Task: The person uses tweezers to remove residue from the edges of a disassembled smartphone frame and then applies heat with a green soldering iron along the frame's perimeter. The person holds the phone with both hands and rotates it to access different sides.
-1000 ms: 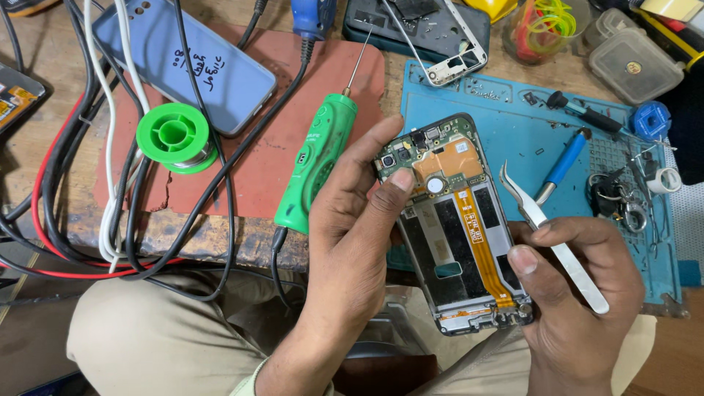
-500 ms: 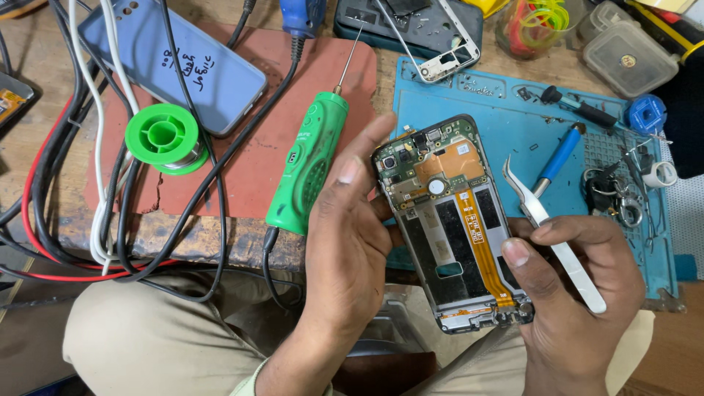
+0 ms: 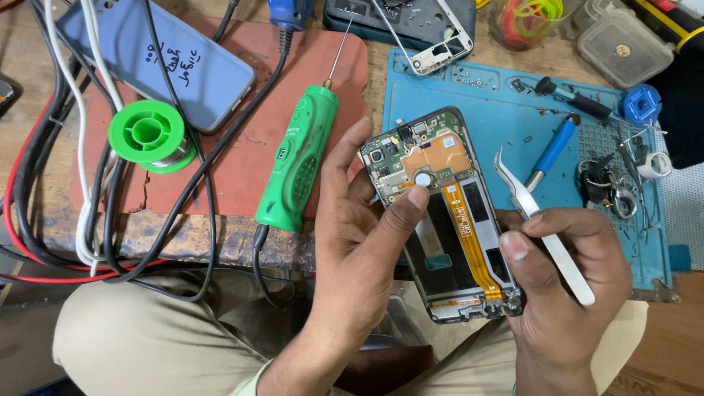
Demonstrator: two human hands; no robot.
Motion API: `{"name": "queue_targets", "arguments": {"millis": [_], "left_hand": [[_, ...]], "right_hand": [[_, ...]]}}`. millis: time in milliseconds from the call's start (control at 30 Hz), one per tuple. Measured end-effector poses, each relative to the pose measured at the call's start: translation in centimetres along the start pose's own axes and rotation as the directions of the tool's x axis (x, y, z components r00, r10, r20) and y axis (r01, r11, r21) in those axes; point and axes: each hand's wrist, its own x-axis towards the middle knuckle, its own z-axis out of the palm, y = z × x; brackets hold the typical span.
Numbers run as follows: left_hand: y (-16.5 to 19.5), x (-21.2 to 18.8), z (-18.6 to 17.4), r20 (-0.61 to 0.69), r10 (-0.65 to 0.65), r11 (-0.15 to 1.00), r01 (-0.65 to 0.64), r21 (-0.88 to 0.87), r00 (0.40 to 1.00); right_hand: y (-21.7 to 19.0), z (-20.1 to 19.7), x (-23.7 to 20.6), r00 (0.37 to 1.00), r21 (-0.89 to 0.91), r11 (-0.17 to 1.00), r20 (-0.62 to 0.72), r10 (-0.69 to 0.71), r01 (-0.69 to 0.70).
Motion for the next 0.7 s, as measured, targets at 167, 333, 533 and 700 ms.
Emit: {"name": "queue_targets", "arguments": {"millis": [167,333,533,700], "left_hand": [[-0.2,0.2,-0.3,-0.013,-0.008,1.0,0.008,-0.008,1.0],[-0.2,0.2,-0.3,-0.03,-0.014,1.0,0.014,-0.002,0.999],[0.0,-0.1,-0.4,0.054,0.011,0.995,-0.016,0.098,0.998],[-0.4,-0.7,-0.4,0.142,0.004,0.991,-0.023,0.13,0.99]], "right_hand": [[0.1,-0.5,0.1,0.999,0.085,0.996,0.012,0.032,-0.033],[-0.3,0.0,0.4,0.999,0.113,0.993,0.04,0.012,-0.017],[-1.4,1.2,1.1,1.0,-0.08,0.997,-0.009,-0.024,0.023],[-0.2,0.6,1.3,0.97,-0.051,0.976,-0.104,-0.218,0.214]]}}
